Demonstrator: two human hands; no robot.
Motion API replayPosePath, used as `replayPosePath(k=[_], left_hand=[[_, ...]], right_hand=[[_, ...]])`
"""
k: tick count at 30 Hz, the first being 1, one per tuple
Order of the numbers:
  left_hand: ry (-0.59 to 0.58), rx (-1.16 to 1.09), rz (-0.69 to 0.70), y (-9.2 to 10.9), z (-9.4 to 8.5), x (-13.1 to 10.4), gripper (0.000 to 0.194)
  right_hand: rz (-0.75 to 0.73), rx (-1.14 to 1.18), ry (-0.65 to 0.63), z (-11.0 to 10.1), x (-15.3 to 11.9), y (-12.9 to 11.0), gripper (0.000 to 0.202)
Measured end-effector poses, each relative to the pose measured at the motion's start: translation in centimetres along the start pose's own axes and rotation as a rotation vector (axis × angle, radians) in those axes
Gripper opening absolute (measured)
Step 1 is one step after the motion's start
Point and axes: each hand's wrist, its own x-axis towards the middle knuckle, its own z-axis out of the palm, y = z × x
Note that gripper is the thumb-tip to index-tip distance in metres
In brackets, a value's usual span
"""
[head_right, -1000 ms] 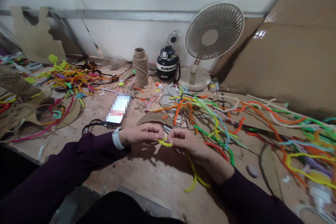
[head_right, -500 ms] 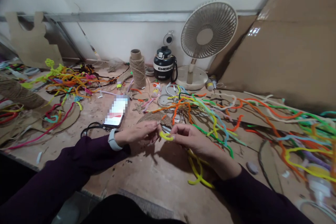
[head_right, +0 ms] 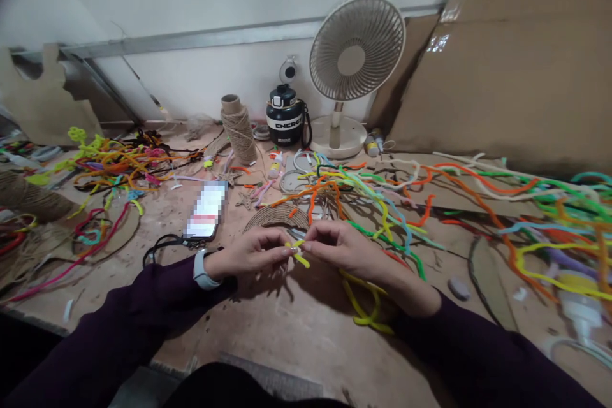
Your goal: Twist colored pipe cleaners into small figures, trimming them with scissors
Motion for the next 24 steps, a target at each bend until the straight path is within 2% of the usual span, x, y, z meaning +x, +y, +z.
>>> replayPosePath(k=[3, 7, 12, 18, 24], left_hand=[[0.024, 0.101, 0.054, 0.3, 0.0, 0.0, 0.029], [0.0, 0.245, 0.117, 0.6, 0.0, -0.1, 0.024], [0.034, 0.408, 0.189, 0.4, 0.0, -0.2, 0.022], [0.078, 0.317, 0.099, 0.2, 0.1, 0.1, 0.024], [0.003, 0.237, 0.08, 0.8, -0.2, 0.2, 0.023]], right_hand=[[-0.03, -0.054, 0.005, -0.1, 0.0, -0.2, 0.035], [-0.091, -0.188, 0.035, 0.0, -0.2, -1.0, 0.032], [-0.174, -0.332, 0.117, 0.8, -0.6, -1.7, 0.026], [-0.146, -0.34, 0.209, 1.2, -0.9, -1.9, 0.025], [-0.119, -0.325, 0.14, 0.3, -0.7, -1.6, 0.026]])
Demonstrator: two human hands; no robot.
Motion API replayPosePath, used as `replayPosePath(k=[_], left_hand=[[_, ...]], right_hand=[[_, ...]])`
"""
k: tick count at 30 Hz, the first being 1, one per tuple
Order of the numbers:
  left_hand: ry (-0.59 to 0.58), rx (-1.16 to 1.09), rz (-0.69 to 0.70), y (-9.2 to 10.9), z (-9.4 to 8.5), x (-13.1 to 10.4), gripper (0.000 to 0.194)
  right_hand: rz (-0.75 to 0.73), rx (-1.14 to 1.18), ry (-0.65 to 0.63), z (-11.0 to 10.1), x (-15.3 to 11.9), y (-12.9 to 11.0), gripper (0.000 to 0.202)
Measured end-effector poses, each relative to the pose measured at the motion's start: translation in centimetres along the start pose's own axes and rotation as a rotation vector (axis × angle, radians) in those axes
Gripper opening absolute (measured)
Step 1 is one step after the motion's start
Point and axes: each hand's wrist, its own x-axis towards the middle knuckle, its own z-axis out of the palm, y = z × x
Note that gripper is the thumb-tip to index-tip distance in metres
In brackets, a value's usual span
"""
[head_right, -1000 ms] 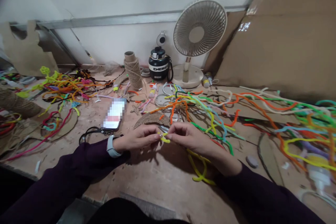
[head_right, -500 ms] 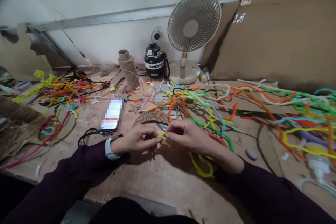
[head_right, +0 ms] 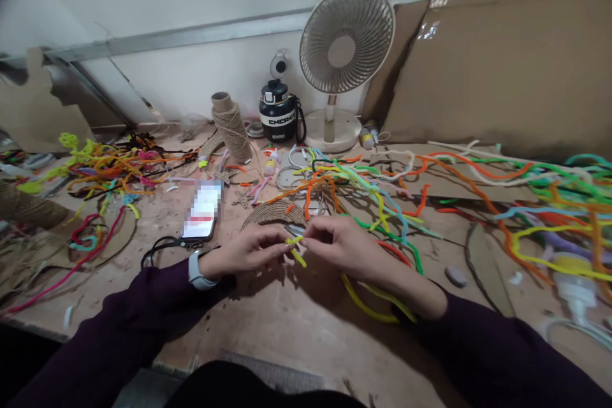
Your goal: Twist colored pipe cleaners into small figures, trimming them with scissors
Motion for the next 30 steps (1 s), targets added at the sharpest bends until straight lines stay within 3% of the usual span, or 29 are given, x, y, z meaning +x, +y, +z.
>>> replayPosePath(k=[5, 8, 12, 15, 24, 27, 30], left_hand=[[-0.088, -0.052, -0.04, 0.1, -0.2, 0.0, 0.027], [-0.082, 0.051, -0.006, -0.1, -0.1, 0.0, 0.023], [-0.001, 0.266, 0.037, -0.3, 0.3, -0.1, 0.019], [0.112, 0.307, 0.045, -0.1, 0.8, -0.4, 0.018], [0.373, 0.032, -0.026, 0.4, 2.6, -0.9, 0.025], [0.369, 0.035, -0.031, 0.3, 2.0, -0.6, 0.025], [0.285, 0.075, -0.043, 0.4, 0.7, -0.3, 0.024]], right_hand=[[0.0, -0.033, -0.005, 0.1, 0.0, 0.2, 0.023], [-0.02, -0.094, 0.029, 0.4, -0.1, 0.2, 0.023], [-0.063, -0.186, 0.093, 0.8, -0.5, -0.3, 0.021], [-0.086, -0.221, 0.129, 1.2, -1.0, -1.0, 0.024], [-0.183, -0.145, 0.24, 2.9, -1.7, -1.8, 0.025], [-0.176, -0.142, 0.257, 2.8, -1.6, -1.4, 0.024], [-0.18, -0.241, 0.242, 2.1, -1.5, -1.1, 0.023]])
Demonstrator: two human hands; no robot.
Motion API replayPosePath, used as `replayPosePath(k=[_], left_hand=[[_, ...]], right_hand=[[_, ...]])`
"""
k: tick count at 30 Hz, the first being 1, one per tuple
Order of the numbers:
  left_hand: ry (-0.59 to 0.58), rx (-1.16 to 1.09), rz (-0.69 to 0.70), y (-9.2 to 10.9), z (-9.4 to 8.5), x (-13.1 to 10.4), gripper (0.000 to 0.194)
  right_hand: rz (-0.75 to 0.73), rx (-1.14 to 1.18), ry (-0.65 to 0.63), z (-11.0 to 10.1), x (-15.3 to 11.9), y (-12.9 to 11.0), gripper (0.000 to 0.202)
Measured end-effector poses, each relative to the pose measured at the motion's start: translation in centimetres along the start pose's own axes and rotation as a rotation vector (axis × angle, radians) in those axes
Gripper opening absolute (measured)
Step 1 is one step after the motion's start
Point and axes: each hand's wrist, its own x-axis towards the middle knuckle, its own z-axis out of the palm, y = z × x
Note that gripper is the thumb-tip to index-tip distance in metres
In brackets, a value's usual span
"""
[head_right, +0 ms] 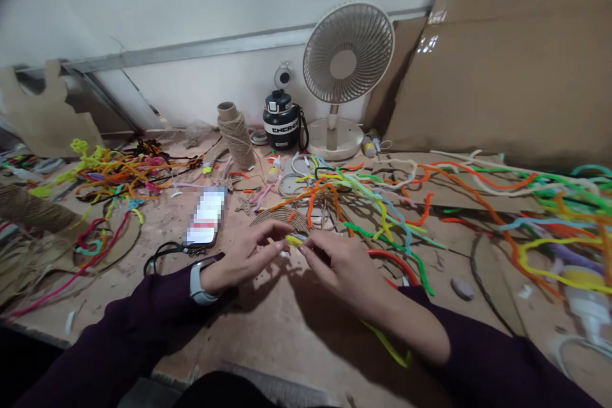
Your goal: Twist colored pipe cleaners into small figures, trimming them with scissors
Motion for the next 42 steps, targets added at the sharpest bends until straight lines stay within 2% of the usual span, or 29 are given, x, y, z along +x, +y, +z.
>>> replayPosePath(k=[4, 10, 12, 15, 18, 21, 24, 29, 34, 37, 42], left_hand=[[-0.101, 0.08, -0.023, 0.2, -0.8, 0.4, 0.032], [-0.209, 0.129, 0.006, -0.1, -0.1, 0.4, 0.032], [-0.192, 0.098, -0.011, -0.4, 0.1, 0.3, 0.031], [-0.106, 0.026, -0.072, -0.5, 0.6, 0.3, 0.032], [-0.011, -0.059, -0.125, -0.5, 1.3, 0.1, 0.034], [0.03, -0.234, -0.193, -0.3, 2.0, 0.0, 0.036], [0.044, -0.394, -0.249, -0.2, 2.4, -0.1, 0.04], [-0.008, -0.544, -0.351, 0.1, 2.3, -0.1, 0.045], [0.011, -0.443, -0.308, 0.0, 2.1, 0.0, 0.046], [0.007, -0.321, -0.243, -0.3, 2.0, 0.0, 0.046], [0.009, -0.244, -0.188, -0.5, 1.7, -0.1, 0.042]], right_hand=[[-0.043, -0.063, -0.058, -0.5, 0.3, 0.4, 0.022], [-0.07, -0.106, -0.107, -0.2, 0.3, 0.3, 0.025], [-0.049, -0.116, -0.088, -0.1, 0.2, 0.4, 0.021], [-0.059, -0.186, -0.008, 0.5, -0.1, 0.5, 0.017], [-0.213, -0.341, 0.126, 1.5, -0.6, 0.8, 0.02], [-0.35, -0.48, 0.236, 2.5, -1.0, 0.9, 0.022], [-0.397, -0.485, 0.246, 3.2, -1.3, 1.1, 0.02], [-0.371, -0.407, 0.216, 3.5, -1.5, 1.5, 0.023], [-0.402, -0.5, 0.188, 3.2, -1.6, 1.7, 0.024], [-0.464, -0.566, 0.204, 3.2, -1.6, 1.7, 0.023], [-0.583, -0.675, 0.233, 3.2, -1.7, 1.6, 0.028]])
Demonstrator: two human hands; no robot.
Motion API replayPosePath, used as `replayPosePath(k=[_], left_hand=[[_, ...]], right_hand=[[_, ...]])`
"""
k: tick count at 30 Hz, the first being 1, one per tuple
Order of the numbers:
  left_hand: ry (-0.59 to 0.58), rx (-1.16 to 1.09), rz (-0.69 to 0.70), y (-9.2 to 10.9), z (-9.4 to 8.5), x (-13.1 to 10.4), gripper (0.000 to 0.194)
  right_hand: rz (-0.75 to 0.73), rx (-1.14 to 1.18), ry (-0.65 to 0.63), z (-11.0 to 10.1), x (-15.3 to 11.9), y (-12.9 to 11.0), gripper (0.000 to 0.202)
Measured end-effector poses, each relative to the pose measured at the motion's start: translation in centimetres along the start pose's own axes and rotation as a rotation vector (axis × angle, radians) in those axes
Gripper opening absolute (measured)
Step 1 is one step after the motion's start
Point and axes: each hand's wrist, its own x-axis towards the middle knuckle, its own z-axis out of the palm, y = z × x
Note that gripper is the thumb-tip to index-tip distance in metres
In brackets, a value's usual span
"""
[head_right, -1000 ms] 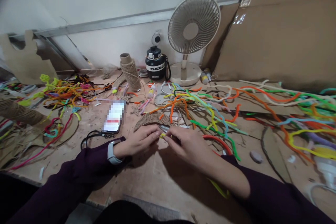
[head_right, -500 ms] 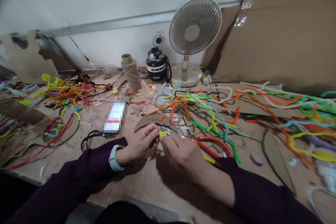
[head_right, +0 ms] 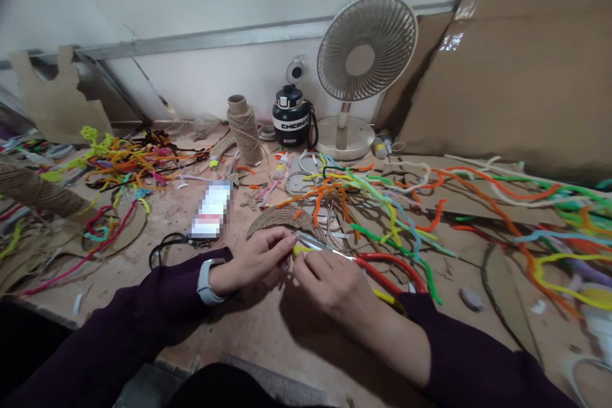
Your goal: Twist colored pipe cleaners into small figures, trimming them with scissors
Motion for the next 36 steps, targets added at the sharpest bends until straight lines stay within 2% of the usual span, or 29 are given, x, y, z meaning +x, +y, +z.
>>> replayPosePath(k=[4, 9, 13, 16, 20, 23, 26, 29, 31, 33, 36], left_hand=[[0.041, 0.121, 0.038, 0.5, -0.2, -0.1, 0.036], [0.001, 0.138, 0.054, 0.6, -0.2, -0.1, 0.031], [-0.012, 0.032, -0.021, 0.4, 0.2, -0.2, 0.034], [0.017, -0.087, -0.067, 0.2, 0.5, -0.2, 0.037], [0.079, -0.136, -0.047, 0.2, 0.4, -0.3, 0.037], [0.121, -0.109, 0.021, 0.1, 0.0, -0.2, 0.037], [0.138, -0.187, 0.067, 0.2, -0.3, 0.1, 0.039], [0.101, -0.353, 0.03, 0.4, -0.5, 0.2, 0.044], [0.072, -0.441, -0.006, 0.5, -0.6, 0.2, 0.045], [0.051, -0.5, -0.03, 0.6, -0.7, 0.3, 0.045], [0.009, -0.514, -0.05, 0.6, -1.0, 0.4, 0.044]], right_hand=[[-0.052, -0.043, -0.023, -0.3, 0.2, -0.2, 0.03], [-0.065, -0.043, -0.034, -0.9, 0.9, -0.2, 0.031], [-0.107, -0.069, -0.006, -0.9, 1.3, -0.2, 0.029], [-0.068, -0.065, 0.057, -0.2, 0.8, -0.4, 0.018], [0.083, 0.072, 0.09, 0.8, 0.0, -0.7, 0.011], [0.286, 0.301, 0.071, 0.7, 0.1, -0.6, 0.007], [0.482, 0.618, -0.045, 0.0, 0.7, -0.2, 0.011], [0.667, 0.984, -0.214, -0.3, 1.4, 0.5, 0.022], [0.797, 1.192, -0.278, -0.2, 1.6, 1.0, 0.029], [0.877, 1.332, -0.318, 0.1, 1.6, 1.5, 0.034], [0.91, 1.395, -0.354, 0.5, 1.6, 2.0, 0.036]])
